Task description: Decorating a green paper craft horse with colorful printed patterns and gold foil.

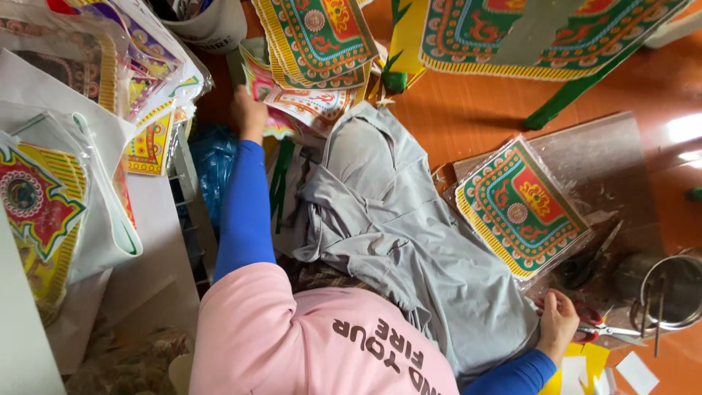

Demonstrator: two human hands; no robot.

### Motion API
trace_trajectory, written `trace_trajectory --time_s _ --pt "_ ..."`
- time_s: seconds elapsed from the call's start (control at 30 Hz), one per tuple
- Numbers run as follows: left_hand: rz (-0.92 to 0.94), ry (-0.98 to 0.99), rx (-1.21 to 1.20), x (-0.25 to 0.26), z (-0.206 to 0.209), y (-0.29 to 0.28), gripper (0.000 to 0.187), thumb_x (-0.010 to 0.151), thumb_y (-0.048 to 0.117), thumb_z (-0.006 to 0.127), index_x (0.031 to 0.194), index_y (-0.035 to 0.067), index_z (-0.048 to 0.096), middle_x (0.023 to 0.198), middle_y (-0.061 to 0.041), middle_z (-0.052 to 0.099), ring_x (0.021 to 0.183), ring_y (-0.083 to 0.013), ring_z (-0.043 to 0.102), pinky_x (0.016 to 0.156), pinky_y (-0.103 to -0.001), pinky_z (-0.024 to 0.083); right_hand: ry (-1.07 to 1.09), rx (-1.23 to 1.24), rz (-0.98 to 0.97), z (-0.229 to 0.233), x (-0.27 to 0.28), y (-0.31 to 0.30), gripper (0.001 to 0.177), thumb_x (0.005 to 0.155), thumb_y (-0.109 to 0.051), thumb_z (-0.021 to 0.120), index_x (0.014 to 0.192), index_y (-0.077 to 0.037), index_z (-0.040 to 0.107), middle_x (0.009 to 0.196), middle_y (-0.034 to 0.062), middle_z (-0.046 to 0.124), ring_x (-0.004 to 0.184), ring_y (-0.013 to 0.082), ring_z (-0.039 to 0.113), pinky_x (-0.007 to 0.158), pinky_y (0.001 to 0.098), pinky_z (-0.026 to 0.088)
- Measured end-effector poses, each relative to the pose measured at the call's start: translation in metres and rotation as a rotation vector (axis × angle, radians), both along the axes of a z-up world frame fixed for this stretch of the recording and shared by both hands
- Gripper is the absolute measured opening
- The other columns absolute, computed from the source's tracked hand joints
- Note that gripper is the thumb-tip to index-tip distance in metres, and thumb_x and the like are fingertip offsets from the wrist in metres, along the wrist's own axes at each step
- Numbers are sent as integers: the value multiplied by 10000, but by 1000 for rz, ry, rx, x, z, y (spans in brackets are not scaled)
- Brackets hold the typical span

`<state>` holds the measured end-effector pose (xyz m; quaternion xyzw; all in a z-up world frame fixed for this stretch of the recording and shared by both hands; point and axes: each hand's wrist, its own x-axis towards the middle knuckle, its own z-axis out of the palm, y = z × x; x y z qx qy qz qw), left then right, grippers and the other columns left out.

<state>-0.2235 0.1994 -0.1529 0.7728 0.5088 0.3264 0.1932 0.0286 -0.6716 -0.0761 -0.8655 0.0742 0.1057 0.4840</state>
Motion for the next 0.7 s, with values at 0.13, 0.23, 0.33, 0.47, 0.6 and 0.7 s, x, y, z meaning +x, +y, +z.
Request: trace_trajectory --time_s 0.13,0.23,0.33,0.47,0.6,0.7 --pt "146 -129 -49 -7 118 -44 171 897 47 646 1064 15 661 1044 -236 721 999 -428 676 876 -499 515 -45 11 36 -2 0 2 243 1087 -177 666 1217 26 695 945 65 705 791 125 671 648 241 512" --pt "-36 -405 23 17 185 -112 201 981 33 596 1174 12 646 1135 -183 712 1077 -342 679 956 -424 516 -110 16 82 6 1 28 236 1087 -173 684 1209 28 710 961 38 710 803 79 637 687 214 504" --pt "-403 -461 22 64 210 -207 311 974 -6 559 1270 9 651 1150 -148 695 1093 -286 656 980 -399 519 -139 -83 269 47 -14 105 262 1066 -160 640 1246 13 718 1034 50 730 907 107 662 772 240 515" --pt "-960 -364 -8 121 210 -353 343 992 13 615 1327 82 622 1144 -147 627 1074 -351 622 904 -438 529 223 263 795 44 -46 218 496 1007 -193 614 1452 17 548 1387 125 661 1265 186 600 1082 322 459" --pt "-1282 -261 -237 143 196 -420 422 969 34 631 1387 93 609 1152 -137 605 1068 -350 628 907 -424 537 103 460 558 40 -51 273 398 1101 -244 576 1393 25 543 1304 91 638 1219 156 579 1054 300 488" --pt "-1518 -152 -310 159 180 -428 517 918 137 707 1417 90 578 1215 -146 594 1112 -343 625 936 -412 530 194 884 -92 56 -34 281 402 1112 -278 610 1397 6 613 1128 40 621 1017 145 567 828 313 482"
